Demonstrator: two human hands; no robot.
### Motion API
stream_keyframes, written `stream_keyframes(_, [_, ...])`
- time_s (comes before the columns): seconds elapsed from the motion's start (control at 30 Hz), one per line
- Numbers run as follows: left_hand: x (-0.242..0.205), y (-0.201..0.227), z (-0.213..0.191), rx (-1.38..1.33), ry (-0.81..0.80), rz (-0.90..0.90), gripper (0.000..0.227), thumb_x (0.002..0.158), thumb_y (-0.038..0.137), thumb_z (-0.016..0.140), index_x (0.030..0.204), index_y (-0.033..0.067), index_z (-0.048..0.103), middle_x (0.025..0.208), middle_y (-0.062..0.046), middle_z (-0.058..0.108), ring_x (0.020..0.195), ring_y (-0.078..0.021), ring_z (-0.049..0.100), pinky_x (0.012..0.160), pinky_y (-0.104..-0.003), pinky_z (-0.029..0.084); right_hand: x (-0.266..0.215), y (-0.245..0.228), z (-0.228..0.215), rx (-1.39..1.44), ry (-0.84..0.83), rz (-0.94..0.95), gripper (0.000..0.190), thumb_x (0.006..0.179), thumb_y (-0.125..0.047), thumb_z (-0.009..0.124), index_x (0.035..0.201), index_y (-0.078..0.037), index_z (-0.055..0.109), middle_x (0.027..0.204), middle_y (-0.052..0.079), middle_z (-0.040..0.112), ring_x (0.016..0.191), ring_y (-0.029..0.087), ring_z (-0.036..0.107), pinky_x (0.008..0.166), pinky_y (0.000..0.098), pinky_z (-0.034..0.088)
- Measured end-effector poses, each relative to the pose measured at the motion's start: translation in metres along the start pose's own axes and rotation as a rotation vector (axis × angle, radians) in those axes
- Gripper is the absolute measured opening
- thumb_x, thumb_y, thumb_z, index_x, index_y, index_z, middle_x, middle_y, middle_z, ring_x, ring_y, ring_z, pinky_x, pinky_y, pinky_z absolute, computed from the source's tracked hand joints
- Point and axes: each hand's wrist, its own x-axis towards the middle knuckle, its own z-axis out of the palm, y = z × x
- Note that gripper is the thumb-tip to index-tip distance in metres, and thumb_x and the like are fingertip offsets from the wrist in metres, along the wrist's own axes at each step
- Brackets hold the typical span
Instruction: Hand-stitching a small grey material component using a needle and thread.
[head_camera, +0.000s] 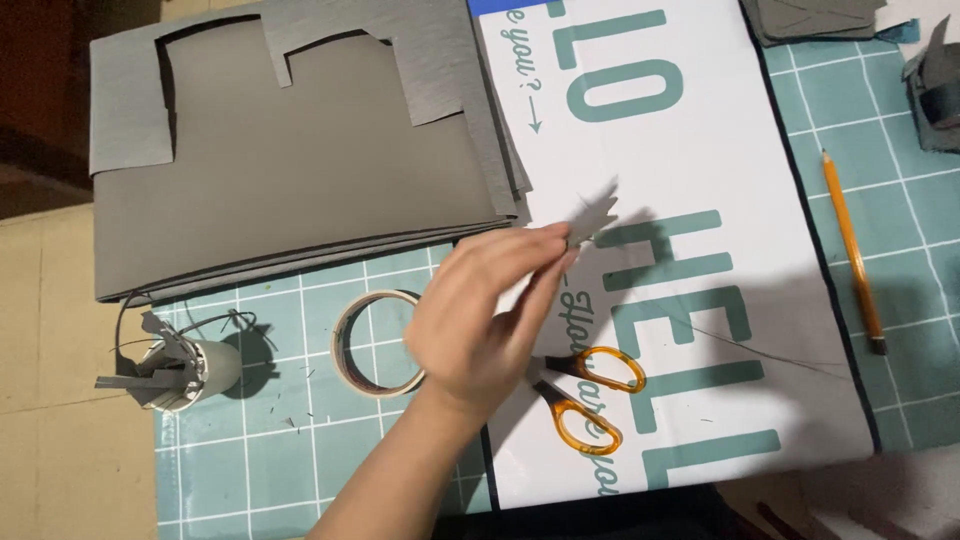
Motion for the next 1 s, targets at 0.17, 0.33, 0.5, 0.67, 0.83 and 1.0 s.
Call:
stream_keyframes(0.17, [-0.021, 0.008, 0.01, -0.405, -0.102, -0.768, 0.013, 0.088, 0.006, 0.079, 0.097, 0.0042, 0.07, 0.093, -0.007, 0.076, 0.086, -0.016, 0.075, 0.074, -0.026, 0.062, 0.023, -0.01, 0.056, -0.041, -0.036, -0.07, 0.013, 0.107, -0.003, 0.045, 0.096, 0.0, 0.052, 0.109, 0.017, 0.069, 0.102, 0.029, 0.067, 0.09, 0.037, 0.048])
stream_keyframes(0.33, [-0.023, -0.002, 0.013, -0.658, -0.143, -1.176, 0.01, 0.095, 0.016, 0.073, 0.096, 0.0086, 0.067, 0.075, 0.001, 0.07, 0.066, -0.0025, 0.055, 0.063, -0.019, 0.045, 0.036, 0.01, 0.099, 0.306, -0.032, -0.062, 0.005, 0.109, 0.0, 0.044, 0.108, 0.004, 0.047, 0.085, 0.012, 0.059, 0.107, 0.031, 0.072, 0.087, 0.0335, 0.058])
stream_keyframes(0.5, [-0.023, -0.007, 0.016, -0.525, -0.174, -1.428, 0.025, 0.094, 0.028, 0.07, 0.111, 0.0109, 0.078, 0.064, 0.009, 0.056, 0.064, -0.0017, 0.041, 0.057, -0.022, 0.051, 0.028, 0.024, 0.106, 0.254, -0.045, 0.017, 0.011, 0.105, -0.002, 0.05, 0.106, 0.008, 0.051, 0.089, 0.02, 0.071, 0.082, 0.025, 0.074, 0.073, 0.0285, 0.06])
stream_keyframes(0.67, [-0.01, -0.008, 0.016, -0.457, -0.163, -1.568, 0.034, 0.092, 0.036, 0.067, 0.105, 0.0067, 0.08, 0.071, 0.004, 0.053, 0.065, -0.0073, 0.047, 0.058, -0.024, 0.052, 0.027, 0.017, 0.105, 0.077, -0.114, -0.062, 0.011, 0.102, -0.007, 0.055, 0.101, 0.003, 0.056, 0.085, 0.01, 0.077, 0.079, 0.017, 0.078, 0.066, 0.0222, 0.058])
stream_keyframes(0.83, [-0.014, -0.01, 0.014, -0.436, -0.176, -1.529, 0.031, 0.093, 0.04, 0.069, 0.077, 0.0141, 0.07, 0.067, 0.008, 0.044, 0.065, -0.006, 0.041, 0.056, -0.023, 0.042, 0.026, 0.02, 0.105, 0.076, -0.143, -0.069, 0.009, 0.102, -0.008, 0.056, 0.1, 0.0, 0.055, 0.086, 0.008, 0.076, 0.084, 0.017, 0.08, 0.072, 0.0228, 0.061])
stream_keyframes(1.0, [-0.027, -0.013, 0.017, -0.48, -0.18, -1.4, 0.022, 0.09, 0.025, 0.075, 0.103, 0.0081, 0.081, 0.059, 0.006, 0.052, 0.061, -0.0073, 0.045, 0.055, -0.023, 0.044, 0.024, 0.028, 0.108, 0.194, 0.03, 0.052, 0.014, 0.108, -0.008, 0.048, 0.107, 0.006, 0.046, 0.086, 0.02, 0.07, 0.07, 0.019, 0.064, 0.066, 0.0256, 0.053])
